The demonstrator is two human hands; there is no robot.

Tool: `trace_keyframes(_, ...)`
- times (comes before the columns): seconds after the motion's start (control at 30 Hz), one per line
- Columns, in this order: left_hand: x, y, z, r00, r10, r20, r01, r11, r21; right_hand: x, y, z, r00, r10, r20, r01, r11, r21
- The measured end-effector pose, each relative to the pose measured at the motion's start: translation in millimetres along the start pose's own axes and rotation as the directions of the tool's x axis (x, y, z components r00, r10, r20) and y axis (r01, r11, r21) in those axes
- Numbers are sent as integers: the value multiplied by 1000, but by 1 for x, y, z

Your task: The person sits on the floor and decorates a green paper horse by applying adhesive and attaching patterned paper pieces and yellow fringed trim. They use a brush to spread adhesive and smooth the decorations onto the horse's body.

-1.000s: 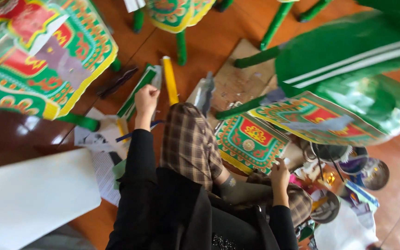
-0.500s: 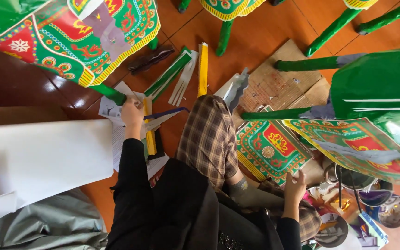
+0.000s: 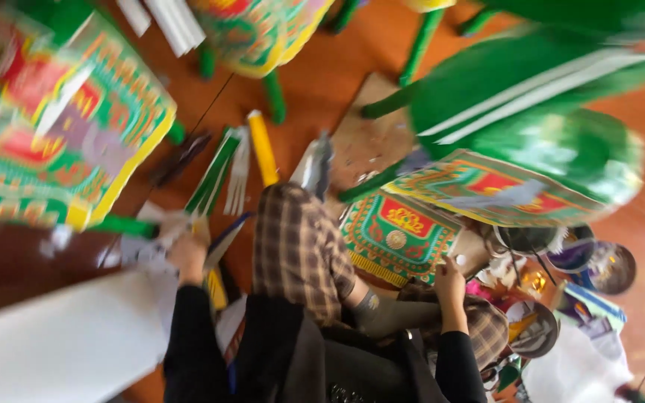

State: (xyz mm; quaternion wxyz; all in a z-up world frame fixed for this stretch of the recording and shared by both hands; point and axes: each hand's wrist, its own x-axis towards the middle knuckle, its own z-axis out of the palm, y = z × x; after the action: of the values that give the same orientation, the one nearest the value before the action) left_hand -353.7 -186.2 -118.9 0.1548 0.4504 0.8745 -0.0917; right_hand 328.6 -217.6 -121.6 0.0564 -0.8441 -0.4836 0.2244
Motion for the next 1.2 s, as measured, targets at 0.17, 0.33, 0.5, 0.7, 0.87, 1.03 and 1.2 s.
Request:
trace_keyframes(0.17,-48,16,-22,998,-8,-67,-16,937,-349,-3,-18,-12,992,94,80,-101,991,91)
trace_keyframes(0.33,-93,12,-63,941,148,-303,-229,940,-253,-1,-16,-5,998,-46,-51,58,960,274)
trace_keyframes(0.5,-103,60,-144,635,57,-770,-485,805,-340,-9,-43,-38,985,-59,-164,124,896,425)
trace_keyframes(0.7,-246,271,-312,926,261,273,-103,871,-481,-83,-152,-137,940,-303,155,82,645,760)
trace_keyframes(0.87,-235,320,-182,608,778,159,-599,581,-551,-134,-220,-197,778,-621,-93,382,351,855)
trace_keyframes(1.03,-250,348,-143,385,915,-121,-733,224,-642,-118,-217,-173,809,-491,-322,564,497,659)
trace_keyframes(1.2,-253,352,-138,339,935,-104,-774,214,-596,-115,-219,-169,933,-304,-194,347,618,706)
